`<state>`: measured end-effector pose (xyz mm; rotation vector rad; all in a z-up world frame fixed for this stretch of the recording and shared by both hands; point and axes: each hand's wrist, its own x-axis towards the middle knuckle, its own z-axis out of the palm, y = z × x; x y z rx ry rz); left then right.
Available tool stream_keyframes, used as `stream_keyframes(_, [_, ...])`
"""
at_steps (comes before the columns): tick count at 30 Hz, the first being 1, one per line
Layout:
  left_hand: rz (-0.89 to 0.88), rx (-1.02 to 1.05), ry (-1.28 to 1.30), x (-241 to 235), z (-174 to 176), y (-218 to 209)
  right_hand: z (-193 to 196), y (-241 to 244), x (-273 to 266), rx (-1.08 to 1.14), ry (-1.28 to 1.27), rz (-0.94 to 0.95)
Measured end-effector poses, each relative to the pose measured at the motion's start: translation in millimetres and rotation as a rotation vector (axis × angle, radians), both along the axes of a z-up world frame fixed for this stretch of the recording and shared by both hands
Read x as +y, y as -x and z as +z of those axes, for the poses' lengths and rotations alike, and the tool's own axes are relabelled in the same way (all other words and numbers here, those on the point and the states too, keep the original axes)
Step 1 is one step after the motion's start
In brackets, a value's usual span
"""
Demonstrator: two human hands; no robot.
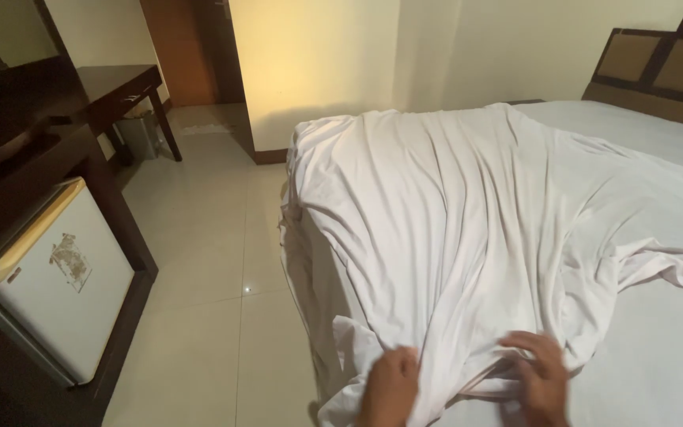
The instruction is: The person spreads a white bed sheet over a mattress, pulling and tucking the fabric around the edges of the bed and smoothing the surface with their hands. They work around the bed, gathering the sheet corners and pressing the fabric flat along the sides.
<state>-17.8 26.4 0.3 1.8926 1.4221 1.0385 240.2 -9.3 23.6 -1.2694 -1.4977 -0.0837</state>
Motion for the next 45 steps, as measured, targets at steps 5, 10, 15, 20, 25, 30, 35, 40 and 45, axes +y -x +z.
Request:
stream_keyframes(5, [0.218, -0.066, -0.124, 32, 23, 21, 29, 110, 35, -0.054, 0.321, 0.095])
stream_keyframes(10, [0.374, 0.080, -0.149, 80, -36, 19, 26, 169, 35, -0.493, 0.554, -0.020])
stream_keyframes(15, [0.382, 0.194, -0.085, 84, -48, 12, 35, 171, 24, -0.462, 0.628, -0.021])
stream_keyframes(20, [0.375, 0.305, -0.045, 80, -38, 11, 38, 178, 26, -0.663, 0.700, -0.044])
stream_keyframes(25, [0.322, 0.334, -0.050, 72, -19, 23, 45, 186, 29, -0.661, 0.665, -0.093])
stream_keyframes(30, [0.384, 0.305, 0.011, 55, -4, 68, 35, 208, 44, -0.804, 0.639, 0.043])
stream_keyframes(35, [0.480, 0.352, 0.014, 57, -55, 101, -14, 218, 66, -0.758, 0.439, 0.299])
stream_keyframes(40, [0.429, 0.246, 0.149, 48, -96, 82, -41, 204, 69, -0.838, 0.459, 0.360])
stream_keyframes(45, [0.457, 0.207, 0.140, 49, -55, 87, -39, 204, 66, -0.694, 0.502, 0.309])
